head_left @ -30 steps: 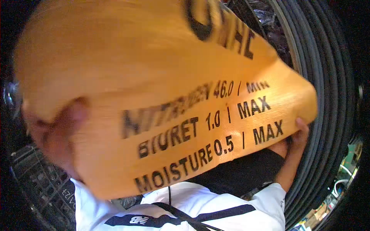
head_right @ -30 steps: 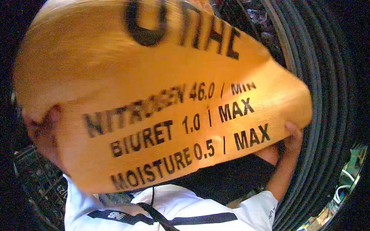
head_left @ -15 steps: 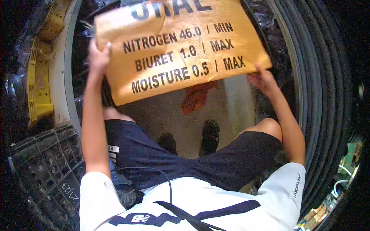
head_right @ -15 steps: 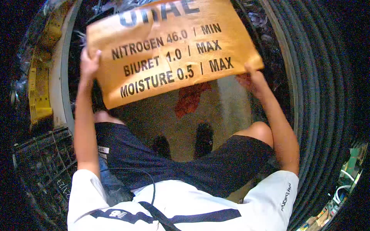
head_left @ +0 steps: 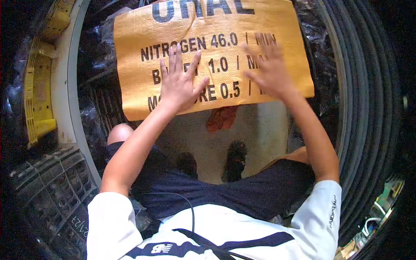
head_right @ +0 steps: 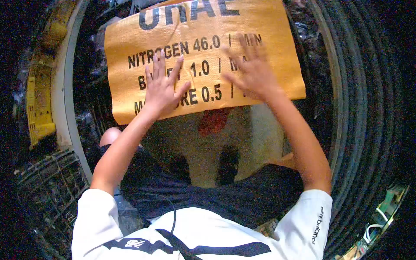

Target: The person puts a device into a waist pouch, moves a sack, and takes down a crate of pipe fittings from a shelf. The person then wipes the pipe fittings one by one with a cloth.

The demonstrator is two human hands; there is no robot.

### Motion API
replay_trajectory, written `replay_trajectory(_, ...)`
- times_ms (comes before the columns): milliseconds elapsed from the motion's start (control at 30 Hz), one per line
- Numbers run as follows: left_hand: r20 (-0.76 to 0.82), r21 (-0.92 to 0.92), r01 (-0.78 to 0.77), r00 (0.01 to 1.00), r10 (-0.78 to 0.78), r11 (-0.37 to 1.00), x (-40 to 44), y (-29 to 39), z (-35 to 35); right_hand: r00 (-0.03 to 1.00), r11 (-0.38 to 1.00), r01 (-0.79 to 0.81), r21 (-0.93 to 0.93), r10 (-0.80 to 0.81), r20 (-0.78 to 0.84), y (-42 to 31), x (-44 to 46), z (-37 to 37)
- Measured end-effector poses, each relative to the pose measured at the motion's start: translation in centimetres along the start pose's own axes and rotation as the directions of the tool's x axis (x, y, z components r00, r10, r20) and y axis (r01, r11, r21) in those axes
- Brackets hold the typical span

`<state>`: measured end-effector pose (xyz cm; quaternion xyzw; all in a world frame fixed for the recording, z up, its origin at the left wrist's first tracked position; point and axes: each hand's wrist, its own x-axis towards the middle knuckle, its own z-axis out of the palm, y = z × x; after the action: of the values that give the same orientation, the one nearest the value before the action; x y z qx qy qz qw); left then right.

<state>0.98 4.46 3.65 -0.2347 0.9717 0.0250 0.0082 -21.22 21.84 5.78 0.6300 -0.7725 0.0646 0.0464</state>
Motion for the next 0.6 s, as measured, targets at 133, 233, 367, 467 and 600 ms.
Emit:
replay_trajectory(133, 0.016, -0.082, 0.001, 1.000, 0.001, 0.997, 0.3, -0.7, 0.2, 0.983, 1.000, -0.023, 0.011, 0.021, 0.180, -1.7, 0.8, 1.9)
replay_trajectory(233, 0.067, -0.079, -0.032, 0.997, 0.037, 0.996, 0.4, -0.8, 0.0, 0.973, 0.999, -0.031, 0.018, 0.026, 0.230, -1.7, 0.5, 1.5)
replay_trajectory(367, 0.087, -0.137, -0.021, 0.996, 0.033, 0.990, 0.4, -1.1, -0.9, 0.957, 1.000, -0.023, 0.011, 0.019, 0.289, -1.7, 1.1, 0.7)
replay_trajectory(467, 0.130, -0.144, -0.011, 0.991, 0.030, 0.990, 0.6, -1.2, -1.0, 0.948, 0.999, -0.040, 0.036, 0.026, 0.318, -1.8, 1.4, 0.6)
replay_trajectory(600, 0.194, -0.164, 0.008, 0.981, 0.024, 0.986, 0.9, -1.3, -1.3, 0.931, 0.997, -0.066, 0.033, 0.050, 0.361, -1.9, 1.5, 0.7)
